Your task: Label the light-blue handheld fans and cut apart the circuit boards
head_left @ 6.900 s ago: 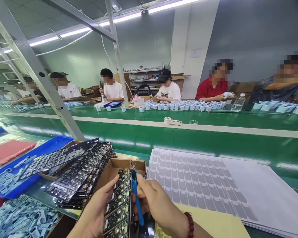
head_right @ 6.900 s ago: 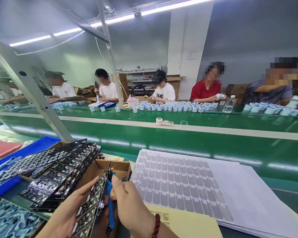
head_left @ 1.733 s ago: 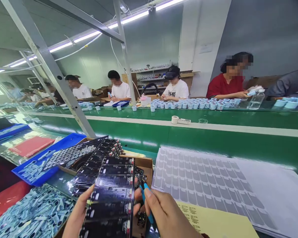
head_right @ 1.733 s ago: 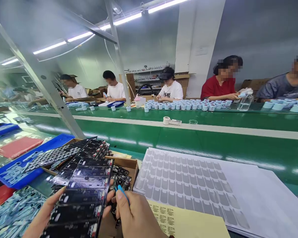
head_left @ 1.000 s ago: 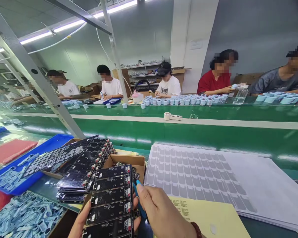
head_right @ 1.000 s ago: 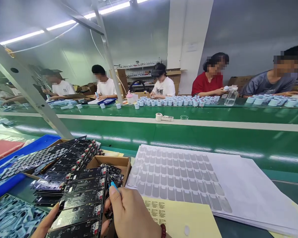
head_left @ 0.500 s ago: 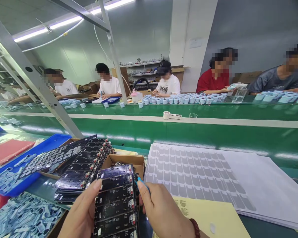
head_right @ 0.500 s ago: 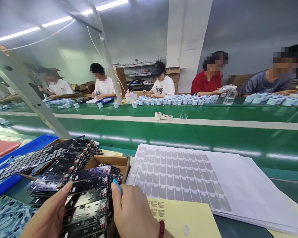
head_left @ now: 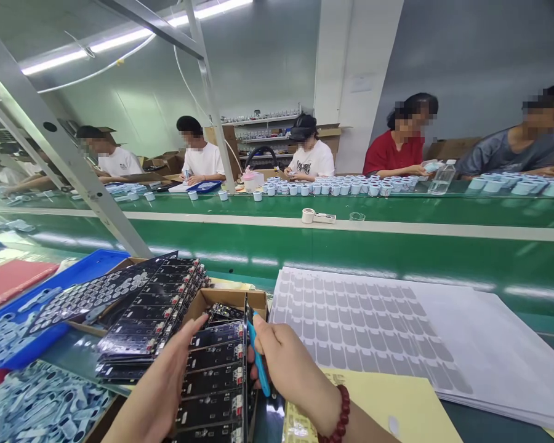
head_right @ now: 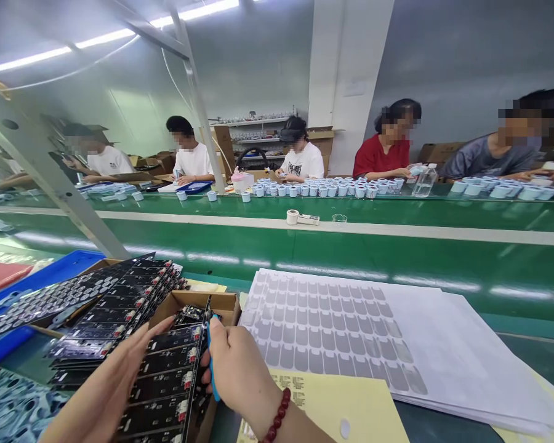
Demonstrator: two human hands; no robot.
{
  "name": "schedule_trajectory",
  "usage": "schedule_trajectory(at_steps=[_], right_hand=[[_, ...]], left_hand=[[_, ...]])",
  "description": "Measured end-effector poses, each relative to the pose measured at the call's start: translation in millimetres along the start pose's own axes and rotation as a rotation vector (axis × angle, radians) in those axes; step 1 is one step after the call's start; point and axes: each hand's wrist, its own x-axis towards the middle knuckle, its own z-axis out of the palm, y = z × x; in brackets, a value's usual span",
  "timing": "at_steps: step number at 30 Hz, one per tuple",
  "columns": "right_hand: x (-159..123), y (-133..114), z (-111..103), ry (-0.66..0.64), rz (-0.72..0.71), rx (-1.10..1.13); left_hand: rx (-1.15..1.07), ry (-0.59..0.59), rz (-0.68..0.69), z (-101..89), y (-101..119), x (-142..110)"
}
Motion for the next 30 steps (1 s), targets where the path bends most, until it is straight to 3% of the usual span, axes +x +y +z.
schedule_trajectory(at_steps=[4, 9, 13, 15, 18, 20, 25, 30], right_hand=[[-0.5, 4.5, -2.1, -0.014, -0.035, -0.045], [-26.6, 1.0, -5.7, -0.099, -0.193, -0.348], [-33.8, 5.6, -1.7, -0.011, -0.191, -0.463], [-29.2, 9.8, 2.6, -0.060, -0.143, -0.332], [-18.2, 12.8, 8.9, -0.229, -0.050, 0.093], [-11.6, 10.8, 10.8, -0.222, -0.010, 0.204], [-6.7, -1.7, 4.6, -0.027, -0.010, -0.031], [-22.0, -5.3, -1.8, -0.094, -0.110, -0.260]], left_hand=[[0.106, -0.040, 0.033, -6.6, -5.6, -5.4], [0.106, 0.073, 0.174, -7.5, -5.9, -7.1], [0.079, 0.110, 0.233, -6.6, -4.4, -7.4], [0.055, 0.119, 0.162, -4.2, -7.3, -5.9], [-0.003, 0.128, -0.013, -0.4, -12.1, -2.3], [-0.046, 0.151, -0.097, 0.3, -11.3, -1.5], [-0.059, 0.168, -0.034, -0.9, -3.2, -12.9], [0.104, 0.197, 0.087, 3.4, -7.8, -23.1]])
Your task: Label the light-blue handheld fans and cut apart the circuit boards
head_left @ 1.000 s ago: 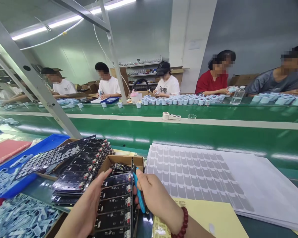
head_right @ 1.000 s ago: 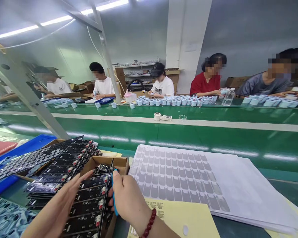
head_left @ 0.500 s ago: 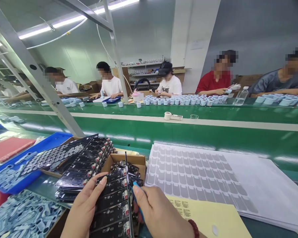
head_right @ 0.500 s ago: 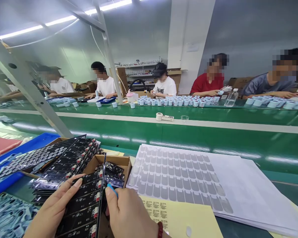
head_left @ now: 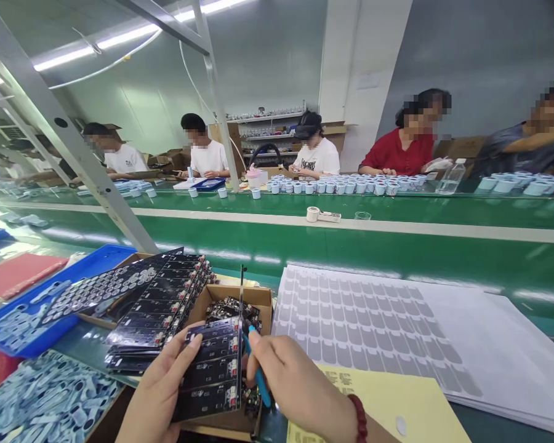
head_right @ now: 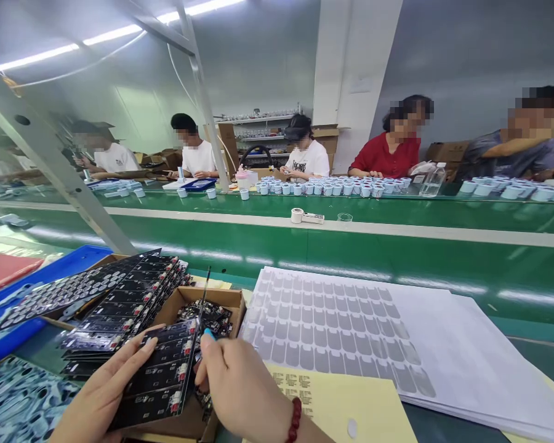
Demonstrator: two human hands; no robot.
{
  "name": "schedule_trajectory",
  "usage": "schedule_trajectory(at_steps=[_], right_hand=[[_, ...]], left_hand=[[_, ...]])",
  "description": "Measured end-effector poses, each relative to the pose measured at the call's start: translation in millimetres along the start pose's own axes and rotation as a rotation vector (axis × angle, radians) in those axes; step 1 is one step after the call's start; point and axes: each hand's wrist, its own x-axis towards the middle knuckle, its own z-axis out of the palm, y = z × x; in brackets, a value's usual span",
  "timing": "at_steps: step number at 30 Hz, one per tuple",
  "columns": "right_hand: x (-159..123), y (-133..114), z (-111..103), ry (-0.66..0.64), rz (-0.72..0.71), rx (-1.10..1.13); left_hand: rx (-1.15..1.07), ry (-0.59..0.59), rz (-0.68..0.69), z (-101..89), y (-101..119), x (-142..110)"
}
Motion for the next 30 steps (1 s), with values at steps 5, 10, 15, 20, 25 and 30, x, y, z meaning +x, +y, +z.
schedule_trajectory(at_steps=[5, 10, 15, 20, 25, 30], right_hand=[[-15.9, 10.7, 6.6, 0.062, -0.039, -0.155], [-7.1, 17.8, 16.1, -0.106, 0.045, 0.346], [10.5, 18.5, 19.8, -0.099, 0.010, 0.569], [0.4, 13.3, 5.8, -0.039, -0.052, 0.199], [-23.7, 8.0, -0.7, -0.063, 0.051, -0.027], [-22.3, 21.6, 12.1, -0.078, -0.009, 0.075]], left_hand=[[-0.077, 0.017, 0.080, 2.7, -0.5, -1.2], [-0.203, 0.066, -0.114, 5.8, -6.2, -0.6], [-0.218, -0.015, -0.121, 11.5, -13.4, 1.3], [-0.178, -0.040, 0.084, 3.6, -10.5, 10.0], [-0.153, 0.048, 0.236, -0.2, -11.7, 13.6], [-0.232, 0.055, 0.250, 4.0, -11.9, 8.8]])
